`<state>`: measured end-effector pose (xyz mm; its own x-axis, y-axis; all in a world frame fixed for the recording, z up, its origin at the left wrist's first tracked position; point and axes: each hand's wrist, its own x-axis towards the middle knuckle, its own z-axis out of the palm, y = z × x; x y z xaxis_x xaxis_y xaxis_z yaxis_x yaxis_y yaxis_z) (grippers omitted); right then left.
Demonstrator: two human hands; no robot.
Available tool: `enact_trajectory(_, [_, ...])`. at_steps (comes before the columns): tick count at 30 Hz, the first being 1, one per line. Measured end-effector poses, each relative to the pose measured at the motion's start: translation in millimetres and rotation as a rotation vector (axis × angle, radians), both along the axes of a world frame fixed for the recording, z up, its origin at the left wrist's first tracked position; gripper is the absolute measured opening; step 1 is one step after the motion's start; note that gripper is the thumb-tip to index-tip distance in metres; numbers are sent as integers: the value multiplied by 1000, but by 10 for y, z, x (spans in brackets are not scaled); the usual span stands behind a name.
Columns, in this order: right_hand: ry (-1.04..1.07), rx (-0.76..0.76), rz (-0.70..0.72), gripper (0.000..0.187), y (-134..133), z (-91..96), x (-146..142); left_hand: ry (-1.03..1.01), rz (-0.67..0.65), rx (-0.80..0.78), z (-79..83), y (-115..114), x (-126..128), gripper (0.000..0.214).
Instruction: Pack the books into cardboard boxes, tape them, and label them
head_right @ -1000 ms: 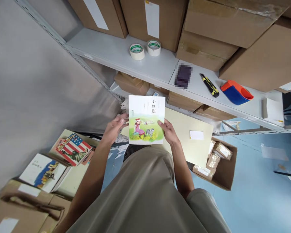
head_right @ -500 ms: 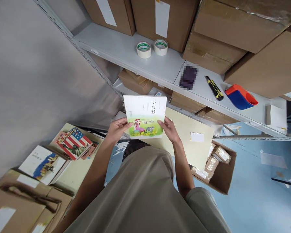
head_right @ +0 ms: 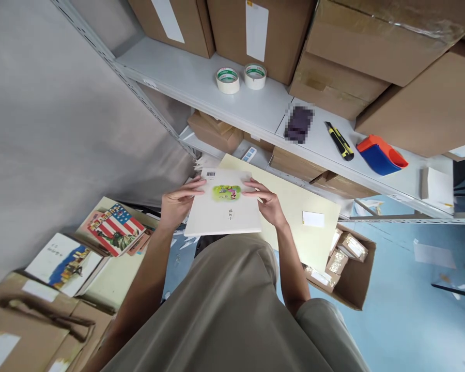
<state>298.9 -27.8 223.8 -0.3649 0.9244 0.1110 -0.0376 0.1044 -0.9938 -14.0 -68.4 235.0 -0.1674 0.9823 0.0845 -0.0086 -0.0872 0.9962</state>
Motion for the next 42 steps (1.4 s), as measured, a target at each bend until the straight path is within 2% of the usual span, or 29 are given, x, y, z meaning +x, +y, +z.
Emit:
enact_trajectory(3, [21, -7, -20, 39, -4, -22, 37, 50, 19, -2, -22, -7, -24, 35])
enact_trajectory(6, [5, -61, -82, 45, -8, -69, 75, 102, 46, -89, -32, -19, -54, 45])
enact_trajectory(12, [-34, -154, -99, 47, -36, -98, 107, 38, -48, -179, -30, -51, -41, 58])
enact_trajectory(14, [-17, -180, -111, 60, -48, -78, 106, 24, -63, -161, -33, -51, -23, 71])
enact_trajectory(16, [-8, -197, -146, 83, -58, -56, 99, 20, -59, -126, -38, -48, -11, 91])
enact_trajectory(18, [-4, -190, -193, 95, -65, -38, 93, 36, -59, -107, -47, -46, -12, 96])
enact_trajectory(19, [-6, -179, -213, 91, -67, -31, 93, 51, -63, -112, -53, -45, -19, 90])
enact_trajectory(22, [-33, -144, -247, 52, -70, -21, 119, 92, -87, -155, -70, -44, -55, 72])
enact_trajectory(24, [-38, -141, -235, 45, -71, -17, 149, 88, -102, -163, -73, -36, -75, 72])
enact_trajectory(29, [13, -207, -133, 51, -79, 6, 143, 53, -89, -173, -17, 16, -37, 72])
enact_trajectory(31, [-2, -239, -166, 48, -90, 32, 85, 60, -58, -201, 23, 35, 9, 66])
enact_trajectory(35, [-33, -287, -237, 60, -133, 95, -59, 91, -2, -255, 69, 41, 94, 56])
enact_trajectory(38, [-49, -301, -248, 67, -168, 108, -129, 110, 10, -279, 48, 27, 116, 54])
enact_trajectory(42, [-47, -309, -228, 66, -197, 85, -140, 118, 3, -296, -27, 8, 101, 59])
